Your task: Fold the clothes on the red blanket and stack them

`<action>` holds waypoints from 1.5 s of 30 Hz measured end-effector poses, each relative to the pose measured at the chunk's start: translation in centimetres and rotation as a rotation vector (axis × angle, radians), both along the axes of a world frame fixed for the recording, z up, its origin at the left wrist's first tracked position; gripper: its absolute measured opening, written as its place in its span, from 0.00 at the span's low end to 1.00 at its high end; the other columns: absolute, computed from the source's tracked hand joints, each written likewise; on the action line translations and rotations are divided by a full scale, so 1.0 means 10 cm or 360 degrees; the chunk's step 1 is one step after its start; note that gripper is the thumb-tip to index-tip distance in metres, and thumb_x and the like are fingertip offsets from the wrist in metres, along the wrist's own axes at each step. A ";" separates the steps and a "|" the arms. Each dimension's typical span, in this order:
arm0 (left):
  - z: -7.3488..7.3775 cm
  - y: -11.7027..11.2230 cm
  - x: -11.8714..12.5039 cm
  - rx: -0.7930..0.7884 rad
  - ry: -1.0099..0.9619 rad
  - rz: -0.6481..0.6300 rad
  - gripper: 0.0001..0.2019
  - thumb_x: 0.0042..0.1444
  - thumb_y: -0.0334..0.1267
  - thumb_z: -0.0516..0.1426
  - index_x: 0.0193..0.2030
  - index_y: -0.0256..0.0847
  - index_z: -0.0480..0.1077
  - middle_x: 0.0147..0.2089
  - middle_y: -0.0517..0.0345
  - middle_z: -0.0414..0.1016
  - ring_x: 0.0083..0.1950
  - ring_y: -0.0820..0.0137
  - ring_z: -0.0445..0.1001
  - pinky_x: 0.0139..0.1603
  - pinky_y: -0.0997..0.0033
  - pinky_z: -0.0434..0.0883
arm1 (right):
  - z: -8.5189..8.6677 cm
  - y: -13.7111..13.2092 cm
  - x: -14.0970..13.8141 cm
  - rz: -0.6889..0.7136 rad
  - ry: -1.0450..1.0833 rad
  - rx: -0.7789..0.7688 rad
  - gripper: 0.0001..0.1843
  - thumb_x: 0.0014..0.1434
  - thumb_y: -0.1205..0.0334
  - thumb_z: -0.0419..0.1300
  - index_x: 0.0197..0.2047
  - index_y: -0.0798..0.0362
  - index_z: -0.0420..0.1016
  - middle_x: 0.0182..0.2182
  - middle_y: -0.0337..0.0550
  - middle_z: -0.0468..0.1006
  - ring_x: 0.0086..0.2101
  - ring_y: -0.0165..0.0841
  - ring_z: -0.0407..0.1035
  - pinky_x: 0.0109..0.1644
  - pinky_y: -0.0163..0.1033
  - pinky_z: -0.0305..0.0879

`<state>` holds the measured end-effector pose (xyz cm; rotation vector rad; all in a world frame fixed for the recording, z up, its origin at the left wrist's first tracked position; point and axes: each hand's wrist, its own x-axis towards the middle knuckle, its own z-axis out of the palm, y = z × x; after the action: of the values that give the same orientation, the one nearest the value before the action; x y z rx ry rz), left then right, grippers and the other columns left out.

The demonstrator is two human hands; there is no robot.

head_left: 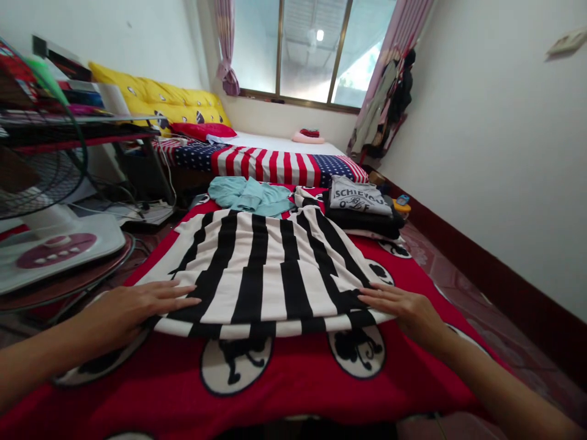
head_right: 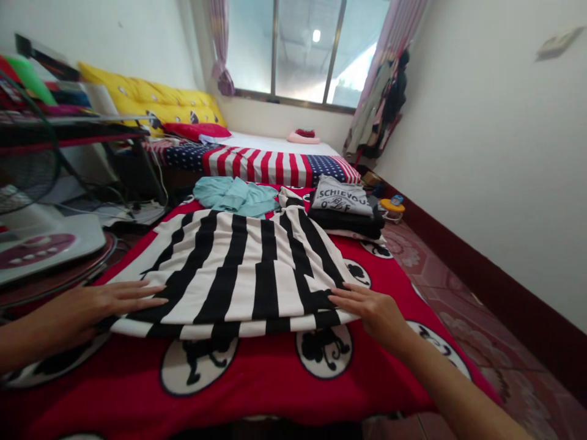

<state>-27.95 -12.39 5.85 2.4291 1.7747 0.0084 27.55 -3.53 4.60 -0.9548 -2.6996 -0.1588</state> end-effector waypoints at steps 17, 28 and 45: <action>-0.02 0.23 1.22 0.0545 -0.0112 -0.0176 0.25 0.64 0.53 0.49 0.66 0.52 0.63 0.70 0.55 0.59 0.68 0.57 0.61 0.68 0.48 0.59 | 0.37 -0.13 -1.44 -0.0049 0.0192 -0.0292 0.31 0.66 0.53 0.53 0.70 0.46 0.54 0.70 0.44 0.50 0.68 0.40 0.44 0.70 0.56 0.45; -0.58 0.12 0.14 0.0374 0.0177 0.0489 0.27 0.66 0.48 0.44 0.69 0.45 0.56 0.73 0.54 0.53 0.73 0.58 0.50 0.69 0.45 0.54 | -0.50 0.14 -0.54 -0.0556 0.0002 -0.0377 0.29 0.67 0.49 0.43 0.68 0.47 0.59 0.68 0.44 0.55 0.67 0.42 0.49 0.66 0.58 0.54; -0.19 1.32 1.34 0.0441 -0.0187 0.0571 0.17 0.62 0.45 0.51 0.37 0.43 0.80 0.42 0.46 0.79 0.46 0.56 0.77 0.43 0.59 0.71 | -0.10 0.81 -1.09 -0.0744 0.0183 -0.0385 0.16 0.63 0.61 0.51 0.42 0.46 0.81 0.43 0.42 0.83 0.45 0.42 0.76 0.47 0.46 0.71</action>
<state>-14.57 0.81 3.96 2.1784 2.2528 0.4502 16.66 4.52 3.63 -1.6039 -2.3836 0.1326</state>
